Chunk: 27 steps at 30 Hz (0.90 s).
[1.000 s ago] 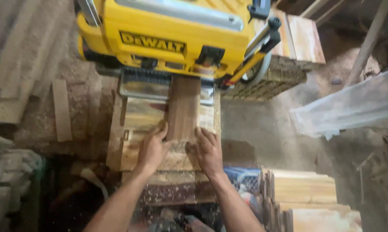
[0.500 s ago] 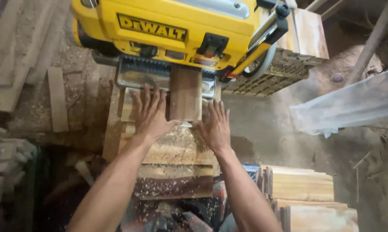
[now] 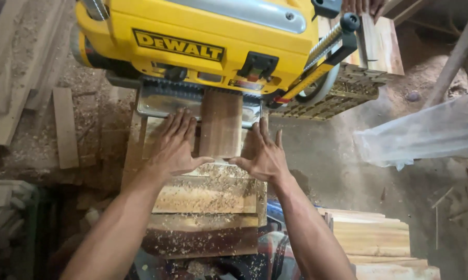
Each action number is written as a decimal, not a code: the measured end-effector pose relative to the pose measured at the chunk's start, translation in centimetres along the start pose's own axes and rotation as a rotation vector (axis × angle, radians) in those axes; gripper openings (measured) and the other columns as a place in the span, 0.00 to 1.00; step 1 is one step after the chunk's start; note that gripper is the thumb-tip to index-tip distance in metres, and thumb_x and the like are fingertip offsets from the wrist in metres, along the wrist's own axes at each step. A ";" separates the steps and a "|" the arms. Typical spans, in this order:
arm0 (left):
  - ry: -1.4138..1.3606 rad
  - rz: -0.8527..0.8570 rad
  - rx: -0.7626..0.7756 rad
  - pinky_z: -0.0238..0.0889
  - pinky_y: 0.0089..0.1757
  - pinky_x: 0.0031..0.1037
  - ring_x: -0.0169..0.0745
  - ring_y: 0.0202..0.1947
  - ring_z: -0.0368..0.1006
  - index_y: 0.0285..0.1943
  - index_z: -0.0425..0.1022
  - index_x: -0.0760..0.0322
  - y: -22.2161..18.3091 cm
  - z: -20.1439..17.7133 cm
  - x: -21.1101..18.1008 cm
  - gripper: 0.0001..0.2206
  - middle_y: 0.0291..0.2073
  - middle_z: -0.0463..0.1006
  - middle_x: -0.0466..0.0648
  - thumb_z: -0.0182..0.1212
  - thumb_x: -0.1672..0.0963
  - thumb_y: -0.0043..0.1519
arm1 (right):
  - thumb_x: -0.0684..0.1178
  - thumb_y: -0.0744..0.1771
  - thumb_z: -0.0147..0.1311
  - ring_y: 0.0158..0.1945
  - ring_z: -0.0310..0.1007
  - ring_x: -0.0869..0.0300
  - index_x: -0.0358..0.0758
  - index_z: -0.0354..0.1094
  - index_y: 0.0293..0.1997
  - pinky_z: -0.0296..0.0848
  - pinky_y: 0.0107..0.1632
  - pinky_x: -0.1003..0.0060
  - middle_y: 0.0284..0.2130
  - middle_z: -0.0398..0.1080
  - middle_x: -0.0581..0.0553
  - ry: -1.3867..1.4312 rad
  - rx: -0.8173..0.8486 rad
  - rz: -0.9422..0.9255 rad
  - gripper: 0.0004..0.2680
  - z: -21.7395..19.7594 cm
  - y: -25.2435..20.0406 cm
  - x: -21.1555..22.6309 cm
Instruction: Feeding individual wood planks into a thickness planer to achieve a uniform thickness and smooth surface.
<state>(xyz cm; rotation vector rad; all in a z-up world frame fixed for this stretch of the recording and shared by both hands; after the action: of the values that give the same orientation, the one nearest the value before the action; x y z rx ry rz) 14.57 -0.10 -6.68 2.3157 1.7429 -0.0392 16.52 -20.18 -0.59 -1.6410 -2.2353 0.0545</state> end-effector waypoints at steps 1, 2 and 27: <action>-0.007 0.005 0.008 0.38 0.73 0.44 0.61 0.76 0.51 0.70 0.65 0.74 0.3 0.0 0.1 0.58 0.72 0.63 0.65 0.53 0.27 0.44 | 0.88 0.57 0.45 0.74 0.51 0.40 0.33 0.43 0.77 0.34 0.76 0.37 0.76 0.40 0.30 0.001 0.006 0.010 0.50 0.5 -0.1 -0.4; 0.009 0.027 0.037 0.38 0.72 0.45 0.61 0.76 0.51 0.70 0.66 0.74 0.5 0.2 0.1 0.57 0.71 0.63 0.66 0.52 0.27 0.46 | 0.87 0.58 0.44 0.73 0.54 0.41 0.34 0.45 0.77 0.31 0.76 0.36 0.76 0.41 0.32 0.003 -0.003 0.013 0.48 0.7 -0.2 -0.8; -0.170 -0.138 0.127 0.23 0.70 0.66 0.48 0.79 0.40 0.78 0.53 0.67 -0.4 -3.1 -0.2 0.55 0.78 0.51 0.55 0.59 0.32 0.48 | 0.88 0.57 0.47 0.64 0.63 0.29 0.56 0.50 0.76 0.34 0.74 0.30 0.74 0.45 0.29 0.071 0.045 0.001 0.43 0.6 -0.3 0.0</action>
<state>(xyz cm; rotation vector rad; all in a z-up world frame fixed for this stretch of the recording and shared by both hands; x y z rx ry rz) 13.72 0.44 -3.66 2.1986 1.8572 -0.3708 16.08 -20.15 -1.04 -1.5955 -2.1647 0.0464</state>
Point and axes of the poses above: each hand's wrist, its own y-axis towards the middle knuckle, its own z-axis out of the palm, x = y × z, the point moved 9 cm from there along y, towards the middle knuckle
